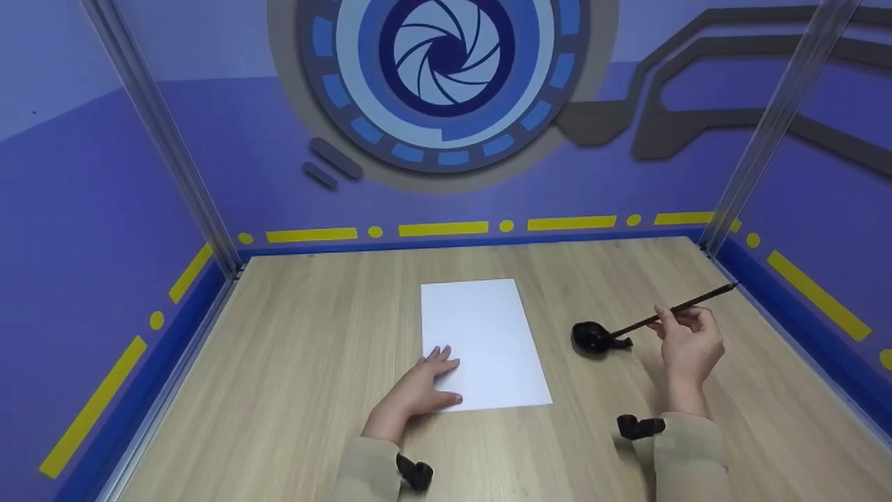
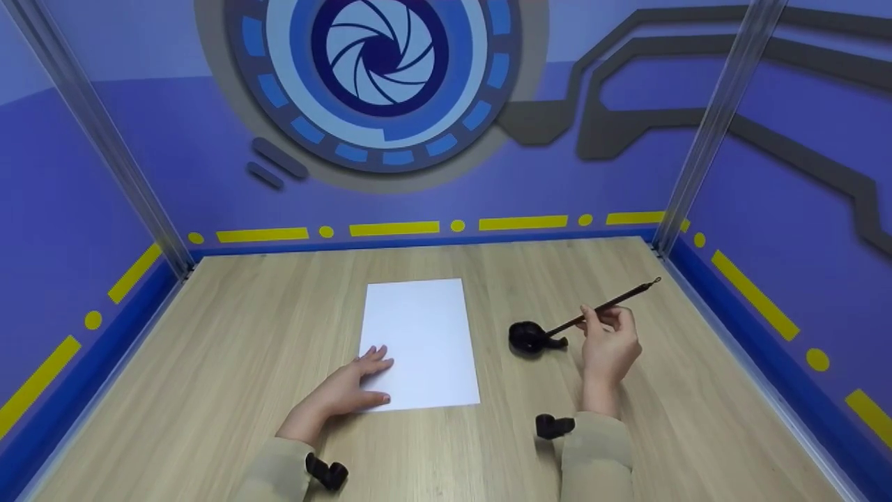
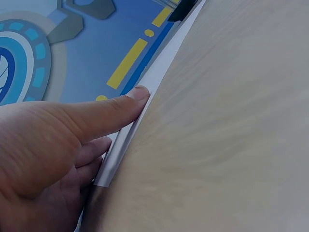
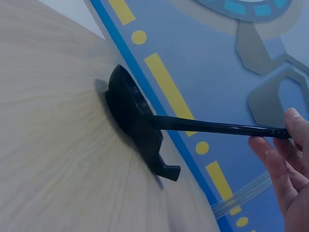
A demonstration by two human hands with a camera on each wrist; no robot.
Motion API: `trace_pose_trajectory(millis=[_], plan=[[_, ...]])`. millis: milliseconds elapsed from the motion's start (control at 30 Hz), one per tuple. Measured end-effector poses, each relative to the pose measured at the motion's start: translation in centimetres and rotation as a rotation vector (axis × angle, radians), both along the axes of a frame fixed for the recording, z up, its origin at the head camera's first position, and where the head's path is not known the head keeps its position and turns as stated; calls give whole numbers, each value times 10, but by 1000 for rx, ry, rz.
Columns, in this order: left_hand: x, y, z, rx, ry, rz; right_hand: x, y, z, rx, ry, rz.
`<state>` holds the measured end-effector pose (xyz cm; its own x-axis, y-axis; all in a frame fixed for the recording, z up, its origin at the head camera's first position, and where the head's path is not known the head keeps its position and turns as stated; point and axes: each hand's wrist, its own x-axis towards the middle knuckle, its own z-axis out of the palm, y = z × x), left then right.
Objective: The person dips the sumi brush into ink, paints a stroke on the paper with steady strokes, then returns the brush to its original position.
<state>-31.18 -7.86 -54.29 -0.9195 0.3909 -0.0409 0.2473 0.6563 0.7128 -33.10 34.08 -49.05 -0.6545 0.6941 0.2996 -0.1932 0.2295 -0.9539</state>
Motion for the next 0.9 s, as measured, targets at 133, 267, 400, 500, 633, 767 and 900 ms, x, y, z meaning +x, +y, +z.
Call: trace_pose_trajectory(millis=[133, 267, 400, 500, 633, 767, 900], plan=[[0, 0, 0, 0, -2, -2, 4, 1, 9, -86, 75, -1], [-1, 0, 0, -2, -8, -1, 4, 1, 13, -163, 132, -3], [0, 0, 1, -2, -13, 1, -1, 1, 7, -190, 147, 5], [1, 0, 2, 0, -13, 0, -4, 0, 2, -190, 131, 13], [1, 0, 3, 2, -18, 1, -6, 0, -4, -199, 112, 24], [0, 0, 2, -4, -17, 4, -7, 0, -7, -183, 99, 23], [0, 0, 2, -10, -6, -2, -5, 0, -5, -127, 82, -3]])
